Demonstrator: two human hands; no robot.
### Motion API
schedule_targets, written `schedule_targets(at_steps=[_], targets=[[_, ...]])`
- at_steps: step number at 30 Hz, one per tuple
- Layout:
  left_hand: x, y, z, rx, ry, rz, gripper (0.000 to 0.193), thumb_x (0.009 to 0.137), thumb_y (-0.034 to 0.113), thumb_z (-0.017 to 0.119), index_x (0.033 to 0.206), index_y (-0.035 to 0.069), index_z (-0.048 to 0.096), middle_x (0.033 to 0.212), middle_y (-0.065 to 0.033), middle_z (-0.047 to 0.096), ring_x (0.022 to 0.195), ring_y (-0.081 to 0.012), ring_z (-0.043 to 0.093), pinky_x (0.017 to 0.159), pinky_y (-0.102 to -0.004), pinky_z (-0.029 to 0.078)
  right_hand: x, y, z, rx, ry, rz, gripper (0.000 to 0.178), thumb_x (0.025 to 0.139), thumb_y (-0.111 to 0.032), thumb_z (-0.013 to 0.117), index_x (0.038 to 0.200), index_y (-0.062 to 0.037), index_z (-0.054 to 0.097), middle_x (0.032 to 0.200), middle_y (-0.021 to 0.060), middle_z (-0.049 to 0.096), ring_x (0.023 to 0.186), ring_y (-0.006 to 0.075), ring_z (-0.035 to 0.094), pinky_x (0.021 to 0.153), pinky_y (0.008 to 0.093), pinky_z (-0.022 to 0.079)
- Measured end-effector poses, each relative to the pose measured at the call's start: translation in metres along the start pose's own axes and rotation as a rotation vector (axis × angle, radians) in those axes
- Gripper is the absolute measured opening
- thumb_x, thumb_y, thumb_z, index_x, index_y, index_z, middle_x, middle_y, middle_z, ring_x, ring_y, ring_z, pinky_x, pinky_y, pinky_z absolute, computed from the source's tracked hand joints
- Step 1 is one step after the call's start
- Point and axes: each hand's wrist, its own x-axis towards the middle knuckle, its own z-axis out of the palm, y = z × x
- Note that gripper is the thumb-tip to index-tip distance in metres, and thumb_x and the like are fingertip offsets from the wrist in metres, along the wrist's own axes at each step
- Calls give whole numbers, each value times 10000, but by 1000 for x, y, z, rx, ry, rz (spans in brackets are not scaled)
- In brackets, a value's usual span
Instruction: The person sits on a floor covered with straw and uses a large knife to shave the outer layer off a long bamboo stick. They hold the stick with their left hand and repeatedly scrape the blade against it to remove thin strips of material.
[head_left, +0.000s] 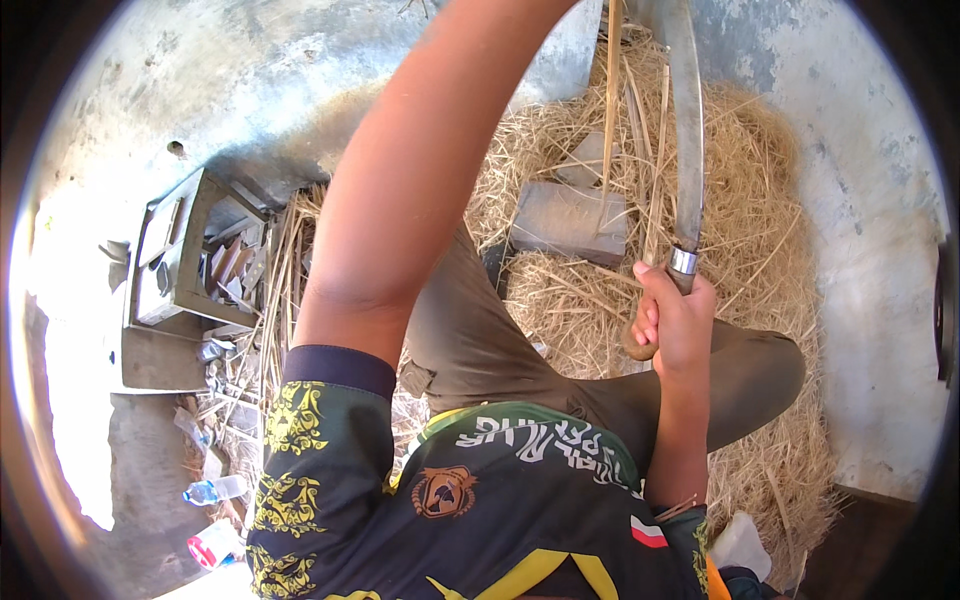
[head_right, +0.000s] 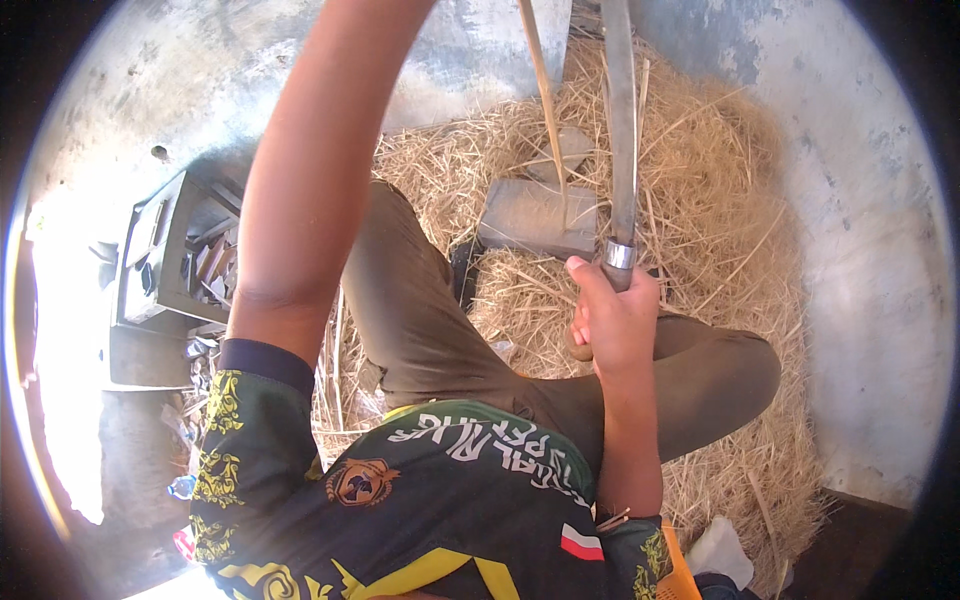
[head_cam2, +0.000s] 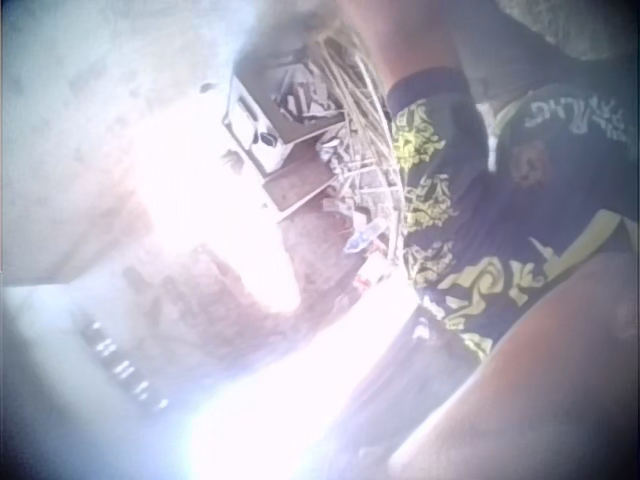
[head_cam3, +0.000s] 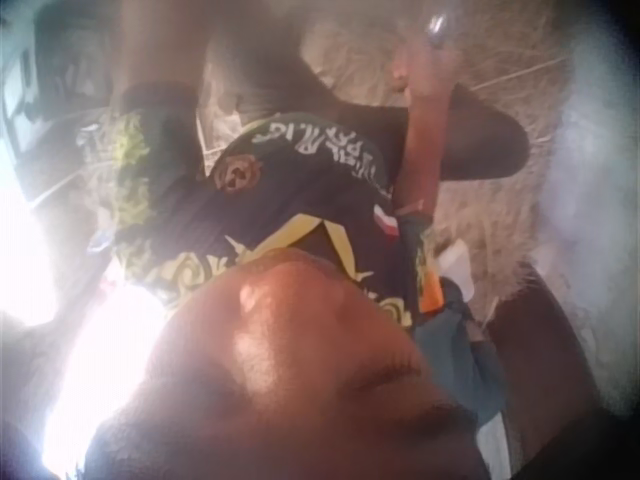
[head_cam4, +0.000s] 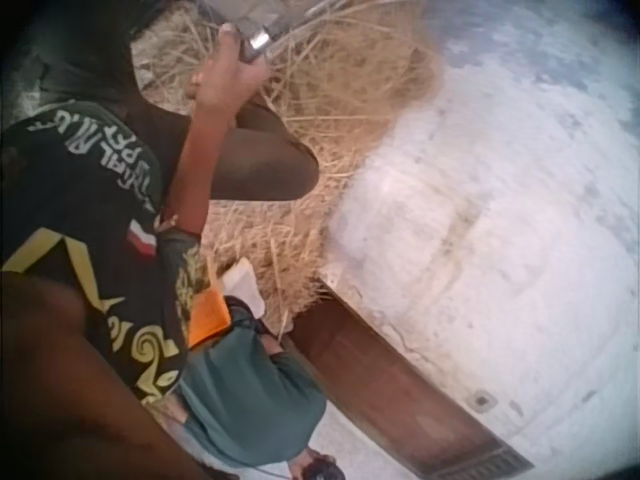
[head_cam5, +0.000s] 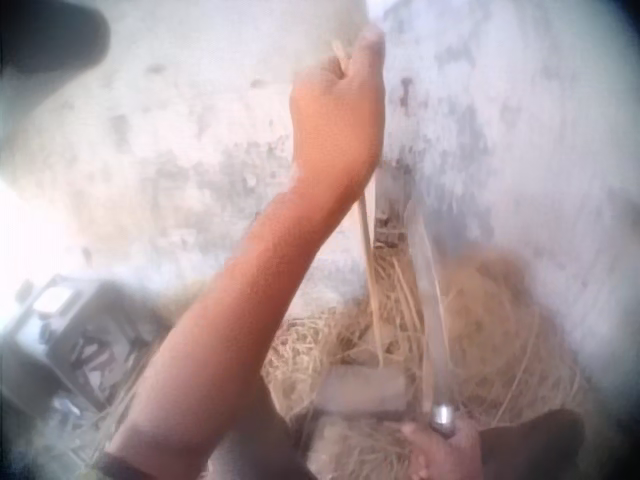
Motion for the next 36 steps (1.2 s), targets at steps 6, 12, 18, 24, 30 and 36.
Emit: schedule_targets(at_steps=[6,12,18,24,30,36], targets=[[-17,-6,-4,75,-7,34,587,1099,411,367,616,82,424,514,-7,398,488,-138,359,468,-362,319,3,9,-3,16,-56,5,258,906,-113,712,740,-75,519,514,-28,440,368,63,378,347,263,312],[-63,-13,9,15,-24,20,571,1113,364,334,627,79,431,517,-10,398,489,-135,350,462,-358,305,-1,18,-4,50,39,-42,268,906,-113,712,736,-77,508,509,-25,429,361,70,385,350,264,323],[-74,6,-1,44,-65,-127,566,1115,378,323,654,70,439,537,-24,413,498,-152,360,465,-353,303,12,116,17,-47,-33,185,237,896,-106,696,749,-58,515,497,-16,442,360,87,407,353,276,329],[-69,-24,12,133,101,-65,552,1107,352,347,731,-18,510,576,-157,466,542,-272,419,558,-435,382,24,96,-3,-242,176,-110,267,885,-133,685,679,-42,542,546,-16,515,480,76,475,457,270,354],[-71,-16,13,158,75,-154,516,1098,337,372,787,-42,534,641,-209,519,576,-311,460,593,-449,404,23,120,11,-11,114,-75,248,891,-102,654,679,-41,539,526,-4,504,373,97,464,360,293,335],[-70,-28,2,216,128,-41,498,1094,331,392,804,-41,553,652,-238,538,573,-340,478,595,-460,407,17,85,11,-108,46,73,279,883,-132,670,657,-43,531,500,14,503,366,106,476,355,299,357]])
